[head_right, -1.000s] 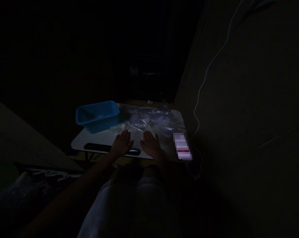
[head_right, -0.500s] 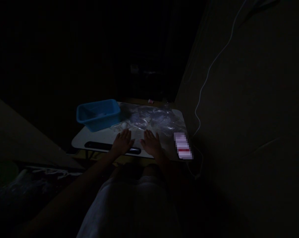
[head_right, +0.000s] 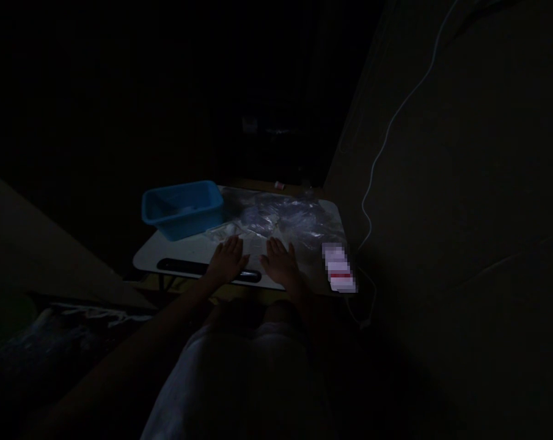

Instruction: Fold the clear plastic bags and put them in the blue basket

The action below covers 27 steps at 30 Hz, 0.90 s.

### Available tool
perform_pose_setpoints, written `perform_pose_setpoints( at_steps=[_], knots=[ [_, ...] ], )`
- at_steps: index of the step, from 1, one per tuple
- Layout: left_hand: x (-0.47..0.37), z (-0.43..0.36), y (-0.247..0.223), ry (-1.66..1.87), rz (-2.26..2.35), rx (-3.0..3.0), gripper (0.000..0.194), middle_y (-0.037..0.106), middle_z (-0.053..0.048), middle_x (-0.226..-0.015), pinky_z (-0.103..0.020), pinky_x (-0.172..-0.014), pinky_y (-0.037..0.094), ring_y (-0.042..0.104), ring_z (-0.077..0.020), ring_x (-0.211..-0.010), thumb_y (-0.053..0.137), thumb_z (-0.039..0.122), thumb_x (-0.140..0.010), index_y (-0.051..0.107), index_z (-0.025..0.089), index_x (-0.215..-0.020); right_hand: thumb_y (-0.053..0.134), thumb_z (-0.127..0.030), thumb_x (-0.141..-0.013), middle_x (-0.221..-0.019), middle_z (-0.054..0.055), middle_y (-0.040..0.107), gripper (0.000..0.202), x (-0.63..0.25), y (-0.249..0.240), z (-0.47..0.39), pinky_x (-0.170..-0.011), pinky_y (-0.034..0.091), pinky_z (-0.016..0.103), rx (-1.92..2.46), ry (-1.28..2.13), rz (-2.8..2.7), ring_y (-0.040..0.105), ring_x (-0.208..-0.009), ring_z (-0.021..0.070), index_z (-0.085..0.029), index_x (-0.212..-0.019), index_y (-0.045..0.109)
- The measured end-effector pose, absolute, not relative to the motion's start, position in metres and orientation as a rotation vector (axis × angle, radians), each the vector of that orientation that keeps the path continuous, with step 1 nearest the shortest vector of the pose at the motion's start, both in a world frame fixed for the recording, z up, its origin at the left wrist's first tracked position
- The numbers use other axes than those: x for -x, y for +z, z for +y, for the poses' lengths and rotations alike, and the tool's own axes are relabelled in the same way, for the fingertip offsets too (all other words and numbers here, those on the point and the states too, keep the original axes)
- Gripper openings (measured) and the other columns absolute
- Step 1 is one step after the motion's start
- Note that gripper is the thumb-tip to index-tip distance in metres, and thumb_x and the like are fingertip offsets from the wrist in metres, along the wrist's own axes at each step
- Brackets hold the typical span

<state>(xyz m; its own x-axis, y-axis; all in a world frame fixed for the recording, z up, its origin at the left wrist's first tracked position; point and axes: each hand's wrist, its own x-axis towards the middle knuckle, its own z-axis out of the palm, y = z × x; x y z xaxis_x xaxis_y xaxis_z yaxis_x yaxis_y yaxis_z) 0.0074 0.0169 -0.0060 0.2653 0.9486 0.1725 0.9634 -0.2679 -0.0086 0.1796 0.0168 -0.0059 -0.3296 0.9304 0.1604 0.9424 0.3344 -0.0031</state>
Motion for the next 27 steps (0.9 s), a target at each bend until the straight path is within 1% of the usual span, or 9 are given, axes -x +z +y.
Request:
perform_pose_setpoints(
  at_steps=[7, 20, 23, 27],
  knots=[
    [-0.007, 0.019, -0.008, -0.197, -1.836, 2.419, 0.059, 0.025, -0.016, -0.139, -0.042, -0.101, 0.020, 0.018, -0.0256, -0.129, 0.020, 0.042, -0.087, 0.029, 0.004, -0.131, 0.015, -0.044, -0.089, -0.140, 0.008, 0.025, 0.055, -0.180, -0.007, 0.017, -0.103, 0.012, 0.047, 1.717, -0.133, -2.435, 0.020, -0.129, 0.0183, -0.014, -0.133, 0.027],
    [-0.006, 0.018, -0.007, -0.191, -1.846, 2.416, 0.058, 0.025, -0.015, -0.139, -0.043, -0.101, 0.020, 0.018, -0.0254, -0.129, 0.019, 0.041, -0.087, 0.028, 0.006, -0.132, 0.014, -0.044, -0.088, -0.141, 0.008, 0.023, 0.056, -0.179, -0.004, 0.018, -0.103, 0.011, 0.047, 1.752, -0.087, -2.464, 0.016, -0.130, 0.0189, -0.014, -0.134, 0.024],
    [-0.010, 0.014, 0.000, -0.221, -1.834, 2.382, 0.057, 0.025, -0.015, -0.139, -0.047, -0.101, 0.017, 0.020, -0.0271, -0.128, 0.020, 0.040, -0.087, 0.028, 0.007, -0.132, 0.014, -0.044, -0.088, -0.141, 0.008, 0.023, 0.056, -0.179, -0.005, 0.018, -0.102, 0.012, 0.048, 1.753, -0.084, -2.451, 0.017, -0.129, 0.0184, -0.014, -0.134, 0.025],
    [-0.021, 0.011, 0.015, -0.253, -1.823, 2.320, 0.057, 0.024, -0.018, -0.139, -0.049, -0.102, 0.012, 0.018, -0.0289, -0.129, 0.029, 0.033, -0.084, 0.028, 0.003, -0.132, 0.015, -0.044, -0.088, -0.140, 0.009, 0.024, 0.056, -0.179, -0.006, 0.019, -0.102, 0.013, 0.049, 1.735, -0.097, -2.452, 0.018, -0.129, 0.0191, -0.014, -0.133, 0.026]
  ],
)
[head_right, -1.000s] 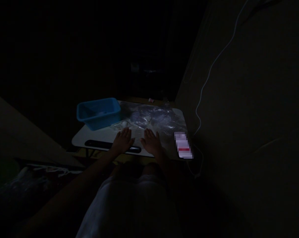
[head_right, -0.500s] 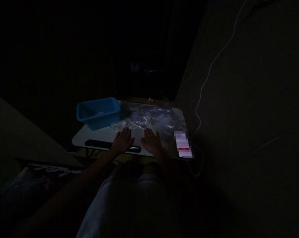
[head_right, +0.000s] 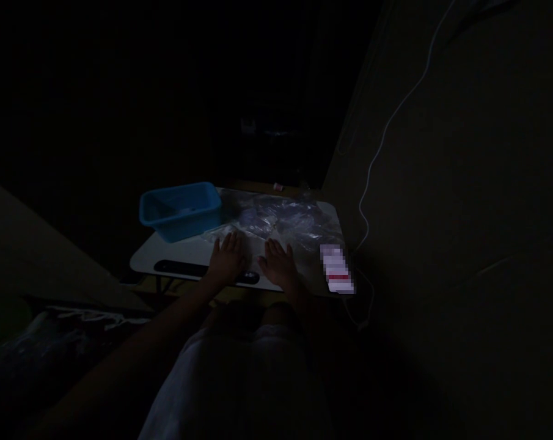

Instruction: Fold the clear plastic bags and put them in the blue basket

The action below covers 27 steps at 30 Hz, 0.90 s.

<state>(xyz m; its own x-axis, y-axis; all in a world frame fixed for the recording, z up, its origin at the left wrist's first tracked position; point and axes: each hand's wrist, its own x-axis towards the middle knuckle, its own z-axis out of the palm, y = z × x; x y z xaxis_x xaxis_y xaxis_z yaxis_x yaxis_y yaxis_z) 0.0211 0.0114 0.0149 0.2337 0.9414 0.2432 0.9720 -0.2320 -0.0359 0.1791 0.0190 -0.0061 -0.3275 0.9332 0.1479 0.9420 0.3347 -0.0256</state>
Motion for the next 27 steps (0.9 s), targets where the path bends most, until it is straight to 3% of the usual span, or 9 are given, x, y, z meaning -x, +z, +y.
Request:
perform_pose_setpoints(
  at_steps=[10, 18, 23, 27],
  knots=[
    [-0.005, 0.017, 0.029, -0.134, -1.887, 2.263, 0.049, 0.034, -0.019, -0.134, -0.051, -0.098, 0.022, 0.029, -0.0317, -0.123, 0.029, 0.017, -0.080, 0.036, 0.005, -0.128, 0.014, -0.044, -0.088, -0.141, 0.008, 0.022, 0.055, -0.179, -0.005, 0.018, -0.103, 0.012, 0.048, 1.761, -0.077, -2.467, 0.017, -0.130, 0.0199, -0.016, -0.134, 0.026],
    [-0.046, 0.020, 0.011, -0.273, -1.378, 2.763, 0.048, 0.041, -0.016, -0.130, -0.032, -0.103, 0.023, 0.033, -0.0181, -0.123, 0.030, 0.006, -0.077, 0.037, 0.002, -0.125, 0.017, -0.034, -0.088, -0.141, 0.008, 0.022, 0.051, -0.179, -0.004, 0.017, -0.102, 0.012, 0.049, 1.730, -0.121, -2.488, 0.017, -0.130, 0.0199, -0.014, -0.134, 0.026],
    [-0.035, 0.016, -0.007, -0.293, -1.620, 2.600, 0.048, 0.035, -0.022, -0.132, -0.038, -0.101, 0.025, 0.029, -0.0259, -0.125, 0.030, 0.026, -0.085, 0.037, -0.001, -0.124, 0.016, -0.038, -0.088, -0.141, 0.007, 0.022, 0.052, -0.178, -0.002, 0.016, -0.102, 0.013, 0.049, 1.745, -0.092, -2.476, 0.018, -0.129, 0.0196, -0.014, -0.133, 0.026],
    [-0.013, 0.010, -0.007, -0.201, -1.761, 2.460, 0.057, 0.029, -0.020, -0.136, -0.041, -0.101, 0.022, 0.023, -0.0275, -0.127, 0.024, 0.041, -0.087, 0.033, 0.001, -0.128, 0.017, -0.039, -0.088, -0.141, 0.007, 0.022, 0.053, -0.178, -0.002, 0.016, -0.103, 0.012, 0.049, 1.745, -0.085, -2.458, 0.017, -0.130, 0.0190, -0.013, -0.134, 0.025]
  ],
)
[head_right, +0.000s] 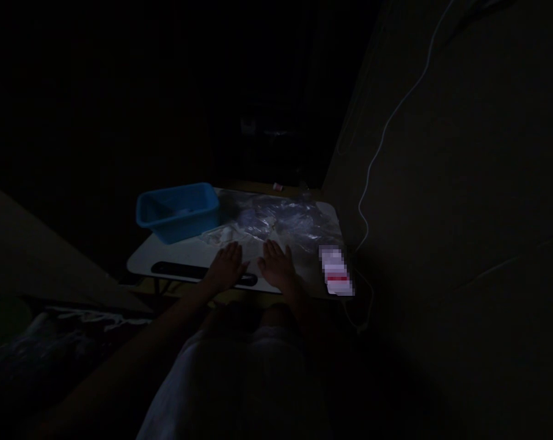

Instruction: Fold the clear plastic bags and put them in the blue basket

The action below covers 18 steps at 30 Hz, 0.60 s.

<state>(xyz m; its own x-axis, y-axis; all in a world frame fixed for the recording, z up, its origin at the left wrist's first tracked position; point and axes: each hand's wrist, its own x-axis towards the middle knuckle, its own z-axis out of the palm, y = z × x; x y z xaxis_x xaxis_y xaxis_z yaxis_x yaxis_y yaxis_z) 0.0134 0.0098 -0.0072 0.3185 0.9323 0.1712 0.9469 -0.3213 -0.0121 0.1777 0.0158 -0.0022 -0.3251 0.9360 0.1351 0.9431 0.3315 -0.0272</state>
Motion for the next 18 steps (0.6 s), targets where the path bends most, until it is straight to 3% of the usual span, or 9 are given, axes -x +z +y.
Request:
perform_pose_setpoints(
  at_steps=[5, 10, 14, 18],
  knots=[
    [0.003, 0.004, 0.001, -0.084, -1.890, 2.378, 0.059, 0.027, -0.019, -0.138, -0.048, -0.100, 0.019, 0.019, -0.0290, -0.128, 0.022, 0.042, -0.087, 0.029, 0.002, -0.131, 0.017, -0.039, -0.089, -0.141, 0.008, 0.021, 0.052, -0.178, -0.004, 0.017, -0.103, 0.010, 0.048, 1.745, -0.042, -2.444, 0.017, -0.130, 0.0184, -0.014, -0.134, 0.026],
    [0.009, 0.003, 0.014, -0.154, -1.874, 2.279, 0.048, 0.035, -0.024, -0.131, -0.055, -0.096, 0.020, 0.027, -0.0346, -0.124, 0.033, 0.026, -0.084, 0.039, 0.001, -0.124, 0.016, -0.039, -0.089, -0.141, 0.008, 0.022, 0.052, -0.179, -0.004, 0.018, -0.103, 0.009, 0.049, 1.733, -0.024, -2.440, 0.016, -0.130, 0.0183, -0.015, -0.134, 0.026],
    [0.000, 0.002, 0.021, -0.299, -1.501, 2.647, 0.044, 0.045, -0.021, -0.124, -0.043, -0.098, 0.027, 0.036, -0.0273, -0.119, 0.040, 0.011, -0.076, 0.045, 0.004, -0.119, 0.016, -0.038, -0.089, -0.141, 0.007, 0.022, 0.051, -0.179, -0.005, 0.021, -0.103, 0.007, 0.049, 1.745, -0.001, -2.435, 0.016, -0.130, 0.0180, -0.016, -0.134, 0.026],
    [-0.019, -0.006, 0.018, -0.469, -1.182, 2.986, 0.052, 0.044, -0.016, -0.126, -0.034, -0.099, 0.031, 0.037, -0.0203, -0.119, 0.045, 0.009, -0.071, 0.039, 0.008, -0.123, 0.013, -0.036, -0.089, -0.142, 0.005, 0.018, 0.050, -0.179, -0.003, 0.026, -0.101, 0.006, 0.054, 1.784, 0.089, -2.469, 0.014, -0.130, 0.0178, -0.017, -0.134, 0.023]
  ],
)
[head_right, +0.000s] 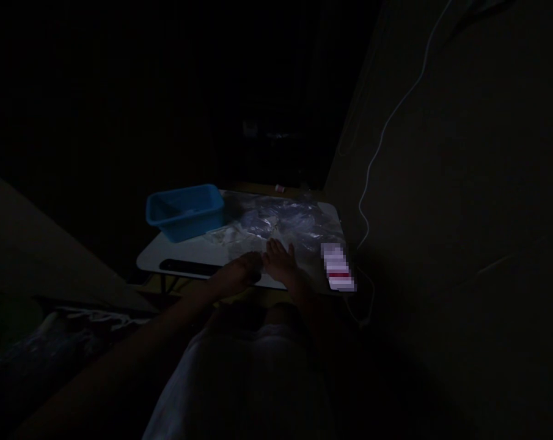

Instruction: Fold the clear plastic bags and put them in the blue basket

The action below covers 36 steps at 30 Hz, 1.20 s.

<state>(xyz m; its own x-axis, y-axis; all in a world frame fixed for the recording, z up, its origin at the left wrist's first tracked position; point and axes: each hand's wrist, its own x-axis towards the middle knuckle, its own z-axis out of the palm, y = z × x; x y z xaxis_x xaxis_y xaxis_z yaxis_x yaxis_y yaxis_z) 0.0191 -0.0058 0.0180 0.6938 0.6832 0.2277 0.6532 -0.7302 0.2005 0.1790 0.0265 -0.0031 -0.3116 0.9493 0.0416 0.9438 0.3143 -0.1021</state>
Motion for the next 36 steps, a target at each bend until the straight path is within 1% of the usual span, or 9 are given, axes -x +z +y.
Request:
perform_pose_setpoints(
  at_steps=[4, 7, 15, 18, 22, 25, 27, 32, 36],
  knots=[
    [-0.032, -0.009, 0.014, 0.425, 1.230, -2.713, 0.054, 0.043, -0.018, -0.126, -0.033, -0.098, 0.033, 0.040, -0.0211, -0.117, 0.046, 0.011, -0.071, 0.037, 0.004, -0.124, 0.012, -0.035, -0.090, -0.143, 0.005, 0.016, 0.048, -0.180, 0.004, 0.032, -0.100, 0.008, 0.057, 1.802, 0.211, -2.534, 0.011, -0.131, 0.0186, -0.020, -0.134, 0.023],
    [-0.037, -0.007, 0.014, 0.355, 1.313, -2.745, 0.053, 0.044, -0.019, -0.126, -0.032, -0.098, 0.033, 0.039, -0.0218, -0.119, 0.045, 0.009, -0.072, 0.037, 0.002, -0.124, 0.011, -0.037, -0.090, -0.143, 0.005, 0.018, 0.047, -0.181, 0.009, 0.036, -0.099, 0.009, 0.058, 1.809, 0.291, -2.529, 0.014, -0.130, 0.0189, -0.024, -0.134, 0.022],
    [-0.047, -0.003, 0.014, 0.242, 1.509, -2.797, 0.045, 0.046, -0.023, -0.123, -0.033, -0.098, 0.032, 0.041, -0.0240, -0.118, 0.044, 0.006, -0.074, 0.043, -0.002, -0.119, 0.014, -0.039, -0.090, -0.142, 0.004, 0.020, 0.047, -0.181, 0.012, 0.040, -0.097, 0.012, 0.060, 1.783, 0.367, -2.513, 0.017, -0.130, 0.0205, -0.028, -0.134, 0.020],
    [-0.048, -0.001, 0.015, 0.225, 1.517, -2.790, 0.043, 0.048, -0.024, -0.120, -0.034, -0.096, 0.033, 0.043, -0.0252, -0.116, 0.046, 0.006, -0.073, 0.046, -0.002, -0.115, 0.018, -0.037, -0.090, -0.142, 0.003, 0.022, 0.043, -0.182, 0.011, 0.040, -0.097, 0.013, 0.060, 1.745, 0.409, -2.500, 0.018, -0.129, 0.0213, -0.030, -0.131, 0.028],
    [-0.043, -0.001, 0.023, 0.275, 1.478, -2.694, 0.037, 0.055, -0.024, -0.110, -0.034, -0.087, 0.041, 0.052, -0.0267, -0.104, 0.048, 0.005, -0.069, 0.054, -0.001, -0.105, 0.026, -0.039, -0.088, -0.132, 0.004, 0.041, 0.038, -0.191, 0.017, 0.046, -0.099, 0.014, 0.055, 1.664, 0.604, -2.193, 0.029, -0.124, 0.0225, -0.029, -0.118, 0.047],
    [-0.035, 0.000, 0.038, 0.474, 1.409, -2.442, 0.032, 0.063, -0.017, -0.098, -0.034, -0.079, 0.044, 0.058, -0.0245, -0.092, 0.045, 0.006, -0.070, 0.059, 0.006, -0.099, 0.030, -0.045, -0.085, -0.120, 0.004, 0.053, 0.039, -0.202, 0.027, 0.054, -0.101, 0.022, 0.043, 1.448, 0.865, -1.773, 0.039, -0.118, 0.0210, -0.025, -0.106, 0.057],
    [-0.030, 0.001, 0.051, 0.670, 1.282, -2.141, 0.026, 0.066, -0.010, -0.090, -0.031, -0.078, 0.044, 0.060, -0.0213, -0.087, 0.044, 0.008, -0.071, 0.063, 0.011, -0.089, 0.022, -0.050, -0.085, -0.114, 0.006, 0.057, 0.050, -0.211, 0.035, 0.057, -0.097, 0.030, 0.037, 1.366, 0.976, -1.641, 0.046, -0.112, 0.0196, -0.021, -0.103, 0.058],
    [-0.020, 0.003, 0.080, 0.883, 1.001, -1.149, 0.011, 0.064, -0.003, -0.061, -0.026, -0.058, 0.048, 0.060, -0.0135, -0.054, 0.052, 0.016, -0.071, 0.061, 0.010, -0.071, 0.009, -0.062, -0.080, -0.091, 0.014, 0.065, 0.073, -0.229, 0.048, 0.043, -0.082, 0.043, 0.039, 1.055, 1.664, -1.267, 0.059, -0.091, 0.0234, -0.012, -0.090, 0.061],
    [-0.015, 0.002, 0.081, 0.888, 0.904, -0.847, 0.003, 0.063, -0.004, -0.059, -0.024, -0.056, 0.050, 0.059, -0.0117, -0.051, 0.056, 0.010, -0.070, 0.058, 0.009, -0.068, 0.003, -0.067, -0.076, -0.093, 0.013, 0.064, 0.079, -0.227, 0.054, 0.019, -0.075, 0.046, 0.038, 1.040, 1.757, -1.253, 0.059, -0.088, 0.0230, -0.013, -0.094, 0.058]
  ],
)
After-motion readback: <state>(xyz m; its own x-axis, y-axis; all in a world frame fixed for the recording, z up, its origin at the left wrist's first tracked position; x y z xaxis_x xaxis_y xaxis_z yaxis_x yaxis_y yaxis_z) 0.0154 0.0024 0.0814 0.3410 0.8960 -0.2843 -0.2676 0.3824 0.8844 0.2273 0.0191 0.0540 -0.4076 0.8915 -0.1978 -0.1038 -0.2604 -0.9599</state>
